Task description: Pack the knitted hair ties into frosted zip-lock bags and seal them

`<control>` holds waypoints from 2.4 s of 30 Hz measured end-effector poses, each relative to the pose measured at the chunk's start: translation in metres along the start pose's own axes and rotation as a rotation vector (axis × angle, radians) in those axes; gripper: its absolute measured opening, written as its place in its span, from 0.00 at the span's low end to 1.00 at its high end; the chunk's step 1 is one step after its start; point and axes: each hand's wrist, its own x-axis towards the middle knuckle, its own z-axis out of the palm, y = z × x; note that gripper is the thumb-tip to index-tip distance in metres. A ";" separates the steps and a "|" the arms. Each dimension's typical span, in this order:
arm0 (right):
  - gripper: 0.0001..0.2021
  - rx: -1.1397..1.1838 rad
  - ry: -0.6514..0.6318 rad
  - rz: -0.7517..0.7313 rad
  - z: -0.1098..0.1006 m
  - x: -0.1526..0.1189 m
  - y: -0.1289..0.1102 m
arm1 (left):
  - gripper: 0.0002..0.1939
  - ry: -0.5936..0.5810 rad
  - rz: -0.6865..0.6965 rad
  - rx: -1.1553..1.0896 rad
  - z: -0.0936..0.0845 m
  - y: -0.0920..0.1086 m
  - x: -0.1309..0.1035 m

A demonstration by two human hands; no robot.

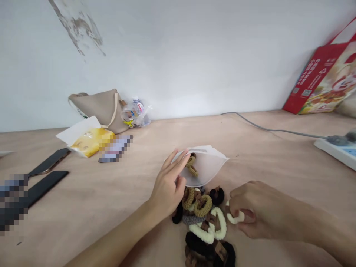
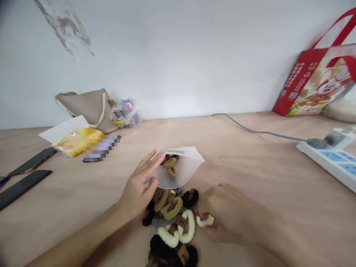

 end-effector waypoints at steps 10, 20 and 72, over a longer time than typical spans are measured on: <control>0.13 -0.148 0.478 -0.142 0.013 0.015 0.002 | 0.33 -0.023 0.002 -0.045 0.000 0.008 -0.001; 0.07 -0.151 0.163 -0.111 0.018 0.005 0.015 | 0.34 -0.021 -0.003 -0.060 0.001 0.008 -0.004; 0.24 -0.084 0.509 -0.026 0.023 0.011 -0.003 | 0.34 -0.040 0.008 -0.067 -0.003 0.009 -0.002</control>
